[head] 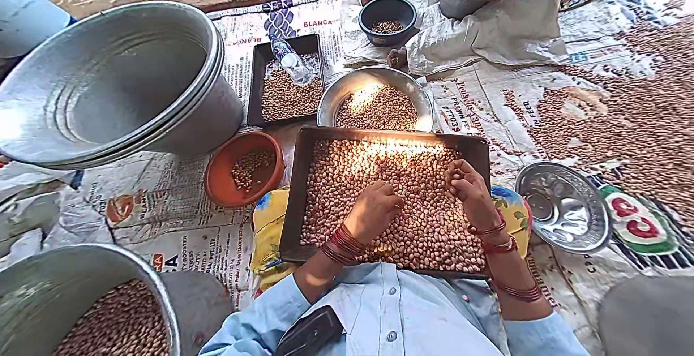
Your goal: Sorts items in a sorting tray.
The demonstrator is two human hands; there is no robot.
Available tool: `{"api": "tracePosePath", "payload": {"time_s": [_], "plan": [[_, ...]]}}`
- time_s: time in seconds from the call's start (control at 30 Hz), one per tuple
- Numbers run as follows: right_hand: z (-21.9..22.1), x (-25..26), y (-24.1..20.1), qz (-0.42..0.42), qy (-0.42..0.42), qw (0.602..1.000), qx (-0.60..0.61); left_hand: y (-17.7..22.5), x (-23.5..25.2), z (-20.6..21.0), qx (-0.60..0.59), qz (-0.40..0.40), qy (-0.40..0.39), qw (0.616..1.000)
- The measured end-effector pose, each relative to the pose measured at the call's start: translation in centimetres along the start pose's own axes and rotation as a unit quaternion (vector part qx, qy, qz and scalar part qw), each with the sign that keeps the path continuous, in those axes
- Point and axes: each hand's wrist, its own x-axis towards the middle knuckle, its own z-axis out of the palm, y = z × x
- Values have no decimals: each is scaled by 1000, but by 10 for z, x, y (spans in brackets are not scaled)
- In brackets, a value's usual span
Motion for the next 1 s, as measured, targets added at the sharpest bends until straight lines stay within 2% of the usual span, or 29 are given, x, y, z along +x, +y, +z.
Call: {"api": "tracePosePath", "payload": {"time_s": [0.1,0.17,0.23,0.3,0.4,0.5,0.57,0.63,0.7,0.77,0.8,0.83,0.9,1.0], "plan": [[-8,-24,-8,0,-14,980,-200,3,3,3,31,-15,-35,999],[0,-40,-10,-38,-60,932,-356,2,4,5,33,-16,-34,999],[13,-53,-10,-63,-110,892,-434,-1,3,5,17,-21,-24,999],[23,-61,-5,-51,-139,873,-465,-6,2,1,-10,-39,-21,999],[29,-68,4,-67,-137,869,-471,-13,-1,-7,-43,-66,-7,997],[31,-70,9,-69,-135,873,-463,-13,-3,-6,-39,-51,24,998],[27,-68,10,-76,-125,889,-435,-6,-2,-4,-16,-42,6,999],[15,-63,10,-82,-77,928,-355,2,1,0,29,-35,-21,999],[-5,-57,6,-57,-14,975,-214,4,3,4,33,-31,-27,999],[-25,-54,-2,-31,46,995,-80,1,4,0,-5,-44,-36,998],[-34,-54,-4,-28,65,996,-50,-1,5,-3,-41,-56,-43,997],[-40,-54,-5,-27,74,995,-55,-4,6,-6,-89,-68,-40,993],[-44,-54,-9,-26,62,985,-158,-9,11,-10,-198,-100,-37,974],[-25,-54,-10,-28,14,917,-398,3,21,-11,-312,-122,-98,937]]}}
